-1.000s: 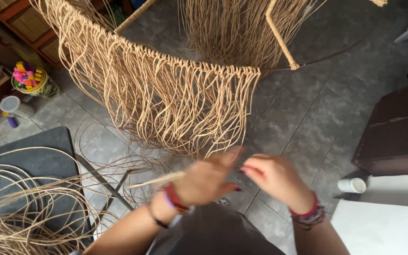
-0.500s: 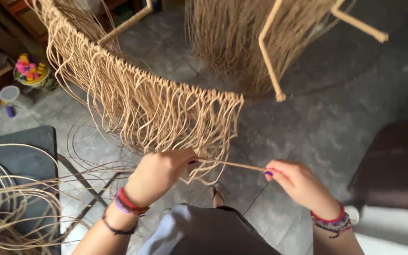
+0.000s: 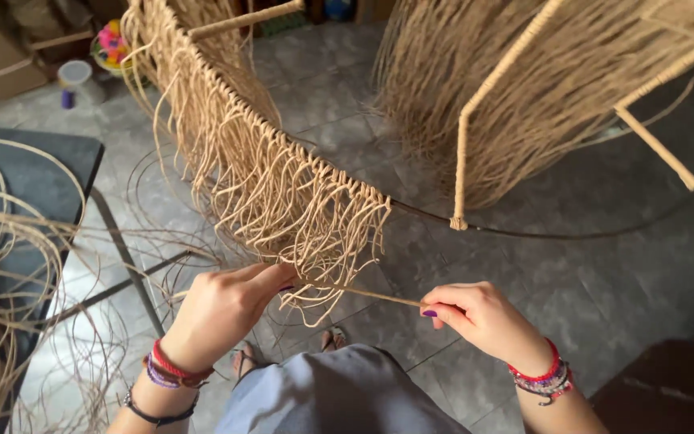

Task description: Weaving and tying natural fiber strands onto a circular frame to create a furniture piece

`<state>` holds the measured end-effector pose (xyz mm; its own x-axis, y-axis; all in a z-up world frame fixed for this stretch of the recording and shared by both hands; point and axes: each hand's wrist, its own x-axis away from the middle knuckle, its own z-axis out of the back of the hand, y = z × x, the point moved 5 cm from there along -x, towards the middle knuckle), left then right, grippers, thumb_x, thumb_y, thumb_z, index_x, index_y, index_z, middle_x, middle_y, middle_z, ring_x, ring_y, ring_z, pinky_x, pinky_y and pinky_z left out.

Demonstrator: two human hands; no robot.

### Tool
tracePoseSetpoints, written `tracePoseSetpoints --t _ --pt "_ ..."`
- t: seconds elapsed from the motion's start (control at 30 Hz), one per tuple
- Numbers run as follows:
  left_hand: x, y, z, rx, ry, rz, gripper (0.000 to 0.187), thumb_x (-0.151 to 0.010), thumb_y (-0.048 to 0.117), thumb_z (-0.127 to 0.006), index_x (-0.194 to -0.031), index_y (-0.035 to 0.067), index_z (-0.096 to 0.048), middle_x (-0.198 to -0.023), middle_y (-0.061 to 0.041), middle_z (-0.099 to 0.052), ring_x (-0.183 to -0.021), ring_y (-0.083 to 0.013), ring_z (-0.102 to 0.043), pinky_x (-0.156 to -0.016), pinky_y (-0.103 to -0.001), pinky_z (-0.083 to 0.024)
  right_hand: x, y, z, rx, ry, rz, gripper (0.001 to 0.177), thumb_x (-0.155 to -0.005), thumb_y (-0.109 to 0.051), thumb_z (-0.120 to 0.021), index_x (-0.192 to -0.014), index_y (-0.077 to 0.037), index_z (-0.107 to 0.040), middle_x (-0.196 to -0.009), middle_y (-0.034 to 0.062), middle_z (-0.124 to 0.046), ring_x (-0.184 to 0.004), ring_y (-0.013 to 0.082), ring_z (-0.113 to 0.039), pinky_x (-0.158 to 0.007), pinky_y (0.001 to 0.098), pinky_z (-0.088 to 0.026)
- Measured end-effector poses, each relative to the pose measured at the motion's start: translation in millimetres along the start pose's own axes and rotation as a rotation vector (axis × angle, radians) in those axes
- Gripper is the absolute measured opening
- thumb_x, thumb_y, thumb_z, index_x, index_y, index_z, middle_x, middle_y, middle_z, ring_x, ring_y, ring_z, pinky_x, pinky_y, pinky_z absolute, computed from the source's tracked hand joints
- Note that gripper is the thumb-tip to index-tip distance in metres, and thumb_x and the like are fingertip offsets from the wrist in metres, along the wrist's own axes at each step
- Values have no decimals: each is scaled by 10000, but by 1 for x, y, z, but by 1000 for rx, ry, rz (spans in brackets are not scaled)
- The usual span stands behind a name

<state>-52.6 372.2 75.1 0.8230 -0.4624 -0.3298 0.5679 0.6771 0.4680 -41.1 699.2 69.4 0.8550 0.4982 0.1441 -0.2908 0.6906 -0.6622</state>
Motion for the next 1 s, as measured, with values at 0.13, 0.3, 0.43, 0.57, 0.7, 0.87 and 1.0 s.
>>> tracePoseSetpoints --t 0.13,0.3,0.43,0.57,0.7,0.87,1.0 --pt "2 4 4 -83 32 -12 144 -953 179 -643 -1089 218 -667 -845 77 -719 -592 -148 -702 -442 -326 -489 -2 4 3 18 54 48 140 -976 -117 -568 -909 -127 -692 -753 -32 -677 -642 113 -632 -635 259 -488" --pt "2 2 7 -93 74 10 208 -979 98 -595 -1149 197 -662 -832 75 -719 -543 -153 -674 -420 -319 -459 -2 -1 5 42 134 39 142 -1015 -189 -547 -885 -137 -571 -705 -16 -598 -579 144 -539 -594 297 -437" --pt "-5 11 -4 127 -169 2 266 -992 304 -564 -1196 198 -699 -1088 31 -785 -764 -199 -784 -626 -367 -590 2 -20 24 24 345 192 205 -1028 -110 -482 -1052 -53 -677 -937 38 -698 -833 153 -718 -761 275 -555" --pt "-23 39 0 297 -39 -184 625 -986 343 -645 -1460 -13 -449 -1468 -209 -544 -1310 -363 -567 -1118 -463 -430 8 -43 38 78 653 218 228 -1025 -31 -511 -1077 -56 -731 -960 68 -748 -837 151 -755 -791 256 -594" --pt "-35 64 14 140 503 -166 283 -1011 209 -607 -1211 11 -625 -1225 -188 -606 -1190 -391 -611 -1033 -501 -499 -10 -70 50 142 896 287 302 -984 168 -492 -1109 22 -724 -795 126 -682 -683 184 -667 -664 299 -520" --pt "-70 91 -53 150 408 -371 294 -907 119 -636 -1182 41 -703 -1007 -116 -660 -859 -315 -710 -761 -411 -605 -60 -85 66 378 1142 336 132 -1034 -38 -659 -1119 -78 -752 -1027 82 -774 -887 293 -754 -751 403 -601" --pt "-91 85 -87 232 59 -110 788 -955 120 -573 -1593 -101 -166 -1033 -278 -636 -683 -469 -718 -534 -534 -574 -83 -71 56 574 851 132 105 -954 -132 -727 -1025 -207 -749 -817 12 -758 -735 257 -747 -619 399 -597"
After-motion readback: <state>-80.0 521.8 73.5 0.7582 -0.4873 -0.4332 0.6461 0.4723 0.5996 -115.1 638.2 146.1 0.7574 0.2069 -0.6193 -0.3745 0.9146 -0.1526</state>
